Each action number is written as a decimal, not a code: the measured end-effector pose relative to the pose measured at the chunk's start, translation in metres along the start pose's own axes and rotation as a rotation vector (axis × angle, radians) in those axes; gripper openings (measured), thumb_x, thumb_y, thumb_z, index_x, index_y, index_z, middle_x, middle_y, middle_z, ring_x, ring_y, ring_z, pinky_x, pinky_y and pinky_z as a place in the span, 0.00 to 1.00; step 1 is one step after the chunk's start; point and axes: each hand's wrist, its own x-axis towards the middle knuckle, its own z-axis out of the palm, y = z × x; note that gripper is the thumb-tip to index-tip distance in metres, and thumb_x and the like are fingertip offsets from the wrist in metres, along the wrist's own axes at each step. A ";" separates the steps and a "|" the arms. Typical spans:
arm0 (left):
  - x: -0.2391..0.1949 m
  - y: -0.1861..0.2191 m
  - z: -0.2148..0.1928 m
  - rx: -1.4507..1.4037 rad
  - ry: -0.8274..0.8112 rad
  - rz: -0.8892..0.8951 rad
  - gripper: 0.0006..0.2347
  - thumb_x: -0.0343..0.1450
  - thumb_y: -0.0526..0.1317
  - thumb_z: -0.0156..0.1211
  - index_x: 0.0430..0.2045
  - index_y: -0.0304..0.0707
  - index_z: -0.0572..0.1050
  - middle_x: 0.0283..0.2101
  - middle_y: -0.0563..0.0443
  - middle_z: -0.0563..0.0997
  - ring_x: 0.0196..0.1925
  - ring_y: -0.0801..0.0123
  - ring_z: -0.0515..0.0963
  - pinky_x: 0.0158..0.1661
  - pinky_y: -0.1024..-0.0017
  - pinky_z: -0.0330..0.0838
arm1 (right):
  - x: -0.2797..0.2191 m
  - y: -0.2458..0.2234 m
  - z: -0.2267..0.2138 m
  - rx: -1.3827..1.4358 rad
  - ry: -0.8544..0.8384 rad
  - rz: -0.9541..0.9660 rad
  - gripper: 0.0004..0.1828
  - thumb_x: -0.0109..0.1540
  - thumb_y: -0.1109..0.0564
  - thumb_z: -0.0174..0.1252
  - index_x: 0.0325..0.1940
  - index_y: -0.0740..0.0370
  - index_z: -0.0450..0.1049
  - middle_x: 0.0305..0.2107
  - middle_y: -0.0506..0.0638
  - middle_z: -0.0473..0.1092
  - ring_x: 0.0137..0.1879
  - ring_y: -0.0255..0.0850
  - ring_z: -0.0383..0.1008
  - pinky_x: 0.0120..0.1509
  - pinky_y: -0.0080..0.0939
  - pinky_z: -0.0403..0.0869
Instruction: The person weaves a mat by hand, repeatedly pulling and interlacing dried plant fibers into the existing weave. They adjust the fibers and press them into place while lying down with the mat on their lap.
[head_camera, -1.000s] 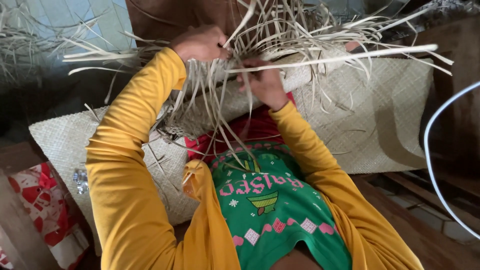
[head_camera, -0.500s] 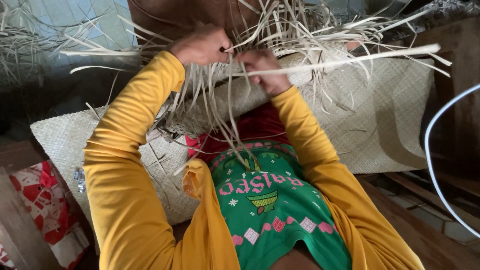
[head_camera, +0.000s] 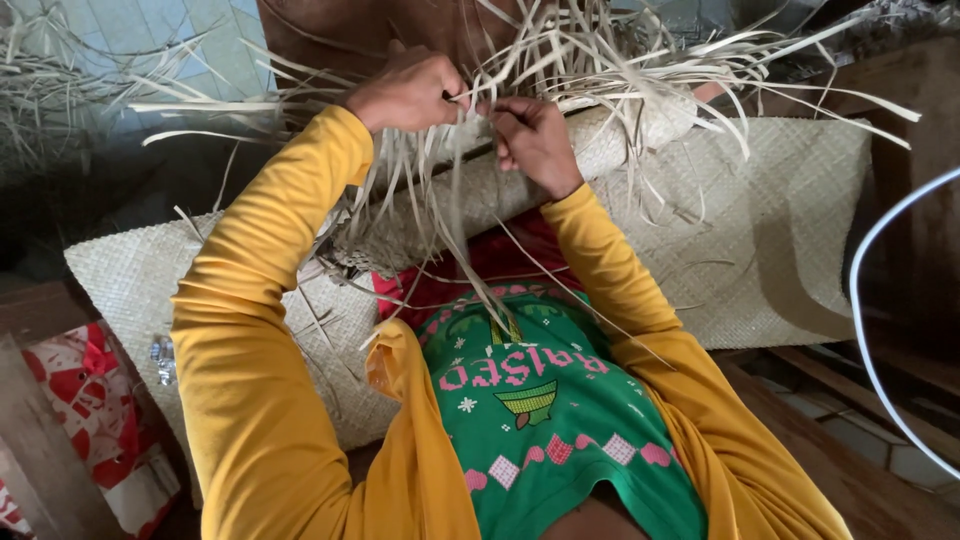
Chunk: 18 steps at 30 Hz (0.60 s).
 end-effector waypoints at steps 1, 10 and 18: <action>-0.001 0.002 -0.001 0.001 0.000 0.001 0.05 0.68 0.39 0.66 0.23 0.41 0.82 0.44 0.59 0.86 0.52 0.49 0.80 0.63 0.20 0.35 | -0.001 -0.002 -0.002 0.000 0.001 -0.001 0.15 0.69 0.60 0.49 0.53 0.62 0.81 0.13 0.46 0.66 0.15 0.32 0.66 0.20 0.28 0.69; -0.004 0.009 0.004 0.002 0.072 0.036 0.03 0.71 0.40 0.66 0.30 0.50 0.85 0.34 0.61 0.86 0.48 0.56 0.80 0.64 0.22 0.34 | 0.020 0.018 -0.006 -0.070 -0.081 -0.139 0.13 0.70 0.70 0.49 0.50 0.69 0.79 0.19 0.52 0.74 0.16 0.34 0.73 0.19 0.26 0.76; 0.009 0.000 0.010 -0.032 0.207 0.047 0.12 0.75 0.45 0.60 0.23 0.41 0.73 0.25 0.47 0.77 0.25 0.58 0.74 0.26 0.56 0.63 | 0.043 0.047 -0.015 0.574 -0.275 0.072 0.16 0.73 0.62 0.38 0.50 0.70 0.74 0.23 0.62 0.75 0.17 0.42 0.75 0.14 0.29 0.61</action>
